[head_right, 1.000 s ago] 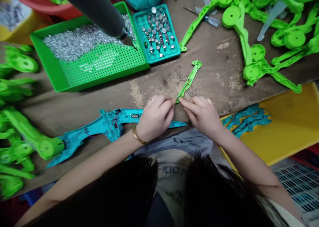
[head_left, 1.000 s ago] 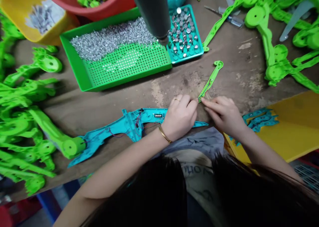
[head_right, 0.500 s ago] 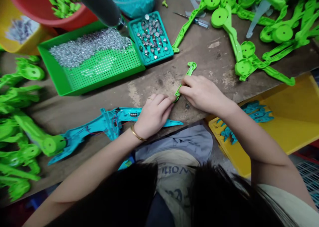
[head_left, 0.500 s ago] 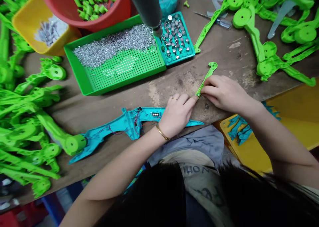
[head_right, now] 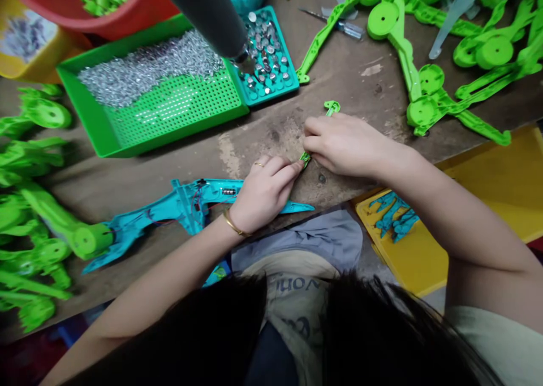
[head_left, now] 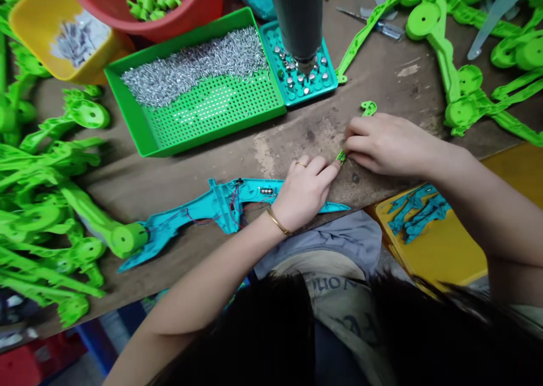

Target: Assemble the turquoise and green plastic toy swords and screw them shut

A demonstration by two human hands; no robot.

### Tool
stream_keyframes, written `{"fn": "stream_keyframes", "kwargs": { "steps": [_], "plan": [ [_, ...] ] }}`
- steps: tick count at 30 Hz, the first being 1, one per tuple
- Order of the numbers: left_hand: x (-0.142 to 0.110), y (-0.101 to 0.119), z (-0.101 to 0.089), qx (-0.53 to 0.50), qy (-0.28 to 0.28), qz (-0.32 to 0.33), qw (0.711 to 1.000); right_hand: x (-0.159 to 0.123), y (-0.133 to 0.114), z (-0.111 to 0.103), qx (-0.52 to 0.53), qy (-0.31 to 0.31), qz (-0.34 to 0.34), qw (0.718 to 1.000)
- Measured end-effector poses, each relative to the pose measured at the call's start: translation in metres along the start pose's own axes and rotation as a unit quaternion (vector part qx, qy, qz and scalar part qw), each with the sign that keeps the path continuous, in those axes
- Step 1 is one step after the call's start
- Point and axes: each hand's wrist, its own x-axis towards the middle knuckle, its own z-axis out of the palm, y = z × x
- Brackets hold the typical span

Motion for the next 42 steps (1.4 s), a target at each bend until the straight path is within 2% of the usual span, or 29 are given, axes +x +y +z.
{"fn": "stream_keyframes", "kwargs": {
  "steps": [4, 9, 15, 19, 25, 29, 34, 40, 42],
  "plan": [
    [0.0, -0.002, 0.0, -0.007, 0.004, 0.008, 1.0, 0.001, 0.0, 0.002, -0.03, -0.01, -0.003, 1.0],
    [0.001, -0.002, -0.001, -0.022, 0.003, 0.013, 1.0, 0.009, -0.003, -0.009, -0.047, -0.049, -0.043, 0.997],
    [0.001, -0.002, -0.001, -0.015, -0.014, 0.011, 1.0, 0.017, 0.012, -0.011, 0.036, -0.09, -0.053, 0.994],
    [0.001, -0.002, -0.002, -0.01, -0.019, 0.008, 1.0, 0.019, 0.023, -0.004, 0.105, -0.063, -0.058, 0.991],
    [0.0, -0.001, -0.002, 0.0, -0.013, 0.021, 1.0, 0.012, 0.011, 0.001, 0.038, 0.008, -0.029, 0.999],
    [0.001, 0.001, -0.002, 0.02, -0.011, 0.019, 1.0, 0.0, 0.01, 0.007, 0.06, 0.047, -0.021, 0.997],
    [0.002, 0.004, -0.003, 0.039, -0.024, 0.015, 0.999, -0.012, 0.016, 0.022, 0.148, 0.099, 0.038, 0.983],
    [0.002, 0.004, -0.004, 0.042, -0.025, 0.02, 0.999, -0.009, 0.002, 0.03, 0.205, 0.132, 0.179, 0.953],
    [0.002, 0.004, -0.003, 0.042, -0.027, 0.019, 0.999, -0.008, -0.002, 0.031, 0.214, 0.147, 0.207, 0.943]
  ]
}}
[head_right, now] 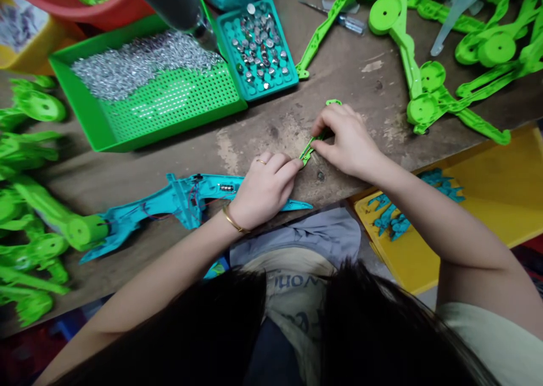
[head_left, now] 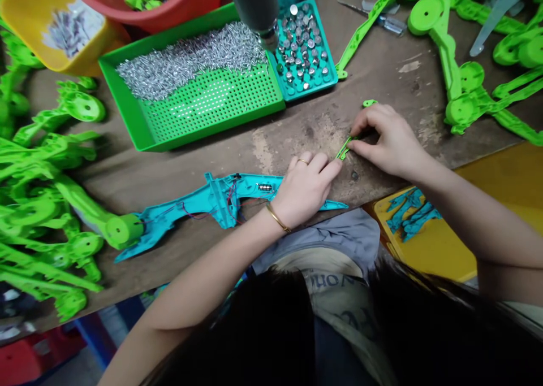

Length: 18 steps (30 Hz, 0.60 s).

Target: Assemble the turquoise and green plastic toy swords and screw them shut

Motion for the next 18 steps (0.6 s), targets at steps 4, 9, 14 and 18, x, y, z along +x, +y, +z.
{"fn": "stream_keyframes", "kwargs": {
  "steps": [4, 9, 14, 18],
  "plan": [
    [0.0, 0.0, 0.001, -0.001, 0.002, 0.0, 1.0, -0.001, 0.0, 0.003, 0.015, 0.026, 0.014, 0.999],
    [0.0, -0.001, 0.001, 0.0, 0.004, -0.005, 1.0, -0.005, -0.002, 0.006, -0.027, 0.05, 0.032, 0.998],
    [-0.001, -0.002, 0.003, -0.032, 0.021, -0.004, 0.999, -0.014, -0.009, 0.012, -0.075, 0.09, 0.025, 0.993],
    [-0.001, -0.003, 0.003, -0.03, 0.024, 0.001, 0.999, -0.017, -0.007, 0.013, -0.08, 0.125, 0.041, 0.988]
  ]
}}
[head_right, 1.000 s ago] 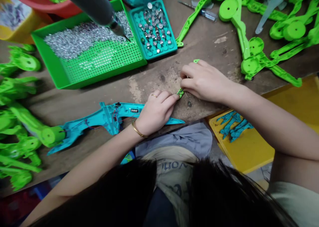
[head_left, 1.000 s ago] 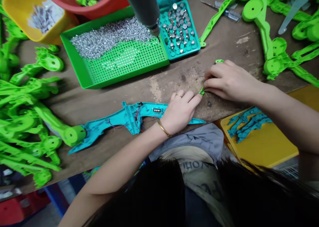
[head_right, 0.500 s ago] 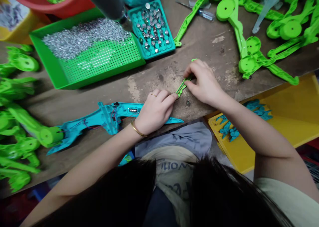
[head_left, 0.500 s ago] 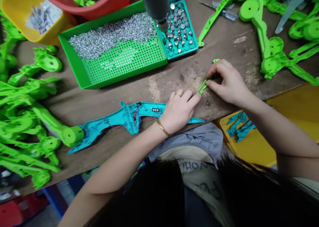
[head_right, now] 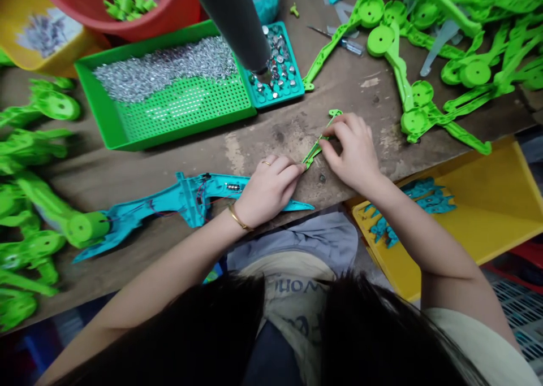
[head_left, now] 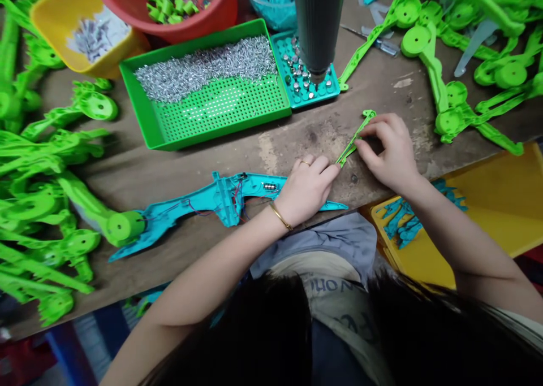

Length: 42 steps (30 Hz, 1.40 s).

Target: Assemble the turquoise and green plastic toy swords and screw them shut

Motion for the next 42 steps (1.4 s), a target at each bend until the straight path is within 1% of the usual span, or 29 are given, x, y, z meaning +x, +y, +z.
{"fn": "stream_keyframes", "kwargs": {
  "steps": [4, 8, 14, 19, 22, 24, 26, 31, 33, 37, 40, 42],
  "plan": [
    [0.0, 0.0, 0.0, 0.007, 0.001, 0.004, 1.0, 0.005, 0.004, 0.002, 0.028, 0.007, 0.034, 0.999],
    [0.0, 0.0, 0.001, 0.009, 0.008, 0.008, 1.0, 0.01, 0.005, 0.002, 0.024, -0.009, 0.042, 0.999],
    [0.001, -0.001, 0.001, 0.012, 0.004, 0.01, 1.0, 0.008, 0.005, -0.003, -0.033, -0.042, -0.001, 0.999],
    [0.001, 0.0, 0.0, 0.015, -0.001, 0.013, 1.0, 0.012, 0.004, -0.007, -0.061, -0.062, -0.01, 0.996],
    [0.001, 0.0, 0.0, 0.018, -0.002, 0.014, 1.0, 0.016, 0.004, -0.008, -0.102, -0.066, -0.039, 0.992],
    [0.001, 0.0, 0.0, 0.017, -0.001, 0.014, 1.0, 0.017, 0.006, -0.009, -0.112, -0.075, -0.063, 0.989],
    [0.001, 0.0, 0.0, 0.014, 0.0, 0.015, 1.0, 0.018, 0.01, -0.008, -0.099, -0.084, -0.075, 0.989],
    [0.001, 0.0, -0.001, 0.009, -0.008, 0.014, 1.0, 0.023, 0.023, -0.009, -0.024, -0.101, -0.071, 0.992],
    [0.001, 0.0, -0.002, 0.009, -0.009, 0.013, 1.0, 0.025, 0.023, -0.011, -0.024, -0.11, -0.079, 0.99],
    [0.002, 0.0, -0.002, 0.006, -0.007, 0.014, 1.0, 0.018, 0.015, -0.014, -0.094, -0.104, -0.11, 0.984],
    [0.002, 0.0, -0.003, 0.006, -0.006, 0.019, 1.0, 0.004, 0.008, -0.013, -0.155, -0.089, -0.118, 0.977],
    [0.002, 0.0, -0.003, 0.01, -0.005, 0.02, 1.0, -0.007, 0.007, -0.012, -0.176, -0.078, -0.119, 0.974]
  ]
}}
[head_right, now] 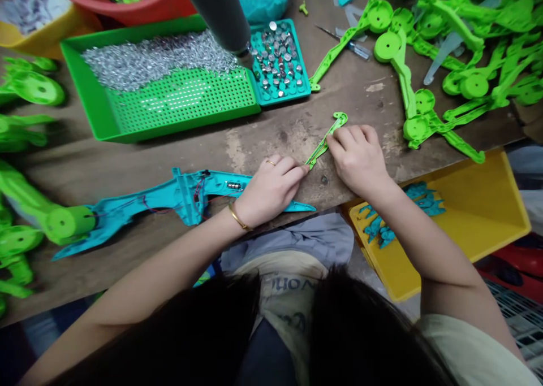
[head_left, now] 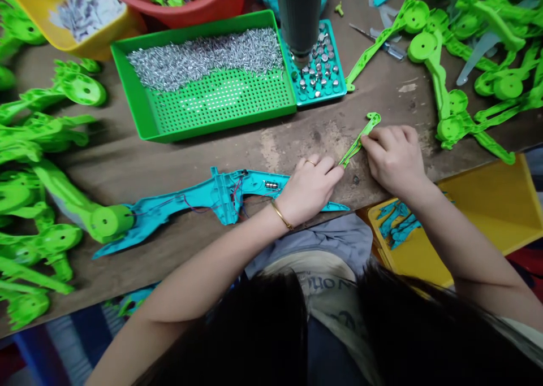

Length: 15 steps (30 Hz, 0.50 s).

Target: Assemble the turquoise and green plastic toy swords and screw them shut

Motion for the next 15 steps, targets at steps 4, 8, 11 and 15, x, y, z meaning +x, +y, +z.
{"fn": "stream_keyframes", "kwargs": {
  "steps": [4, 8, 11, 15],
  "plan": [
    [0.0, -0.001, 0.001, 0.004, 0.009, 0.001, 1.0, -0.014, 0.0, 0.003, 0.029, 0.011, 0.009, 0.999],
    [0.001, -0.002, 0.003, 0.001, 0.013, -0.004, 1.0, -0.009, -0.002, 0.008, 0.116, 0.078, 0.023, 0.99],
    [0.0, -0.002, 0.002, -0.033, 0.03, -0.008, 0.999, 0.001, -0.005, 0.016, 0.15, 0.119, 0.024, 0.981],
    [-0.005, -0.001, 0.001, -0.058, 0.07, -0.026, 0.996, 0.005, -0.007, 0.024, 0.136, 0.132, 0.014, 0.982]
  ]
}}
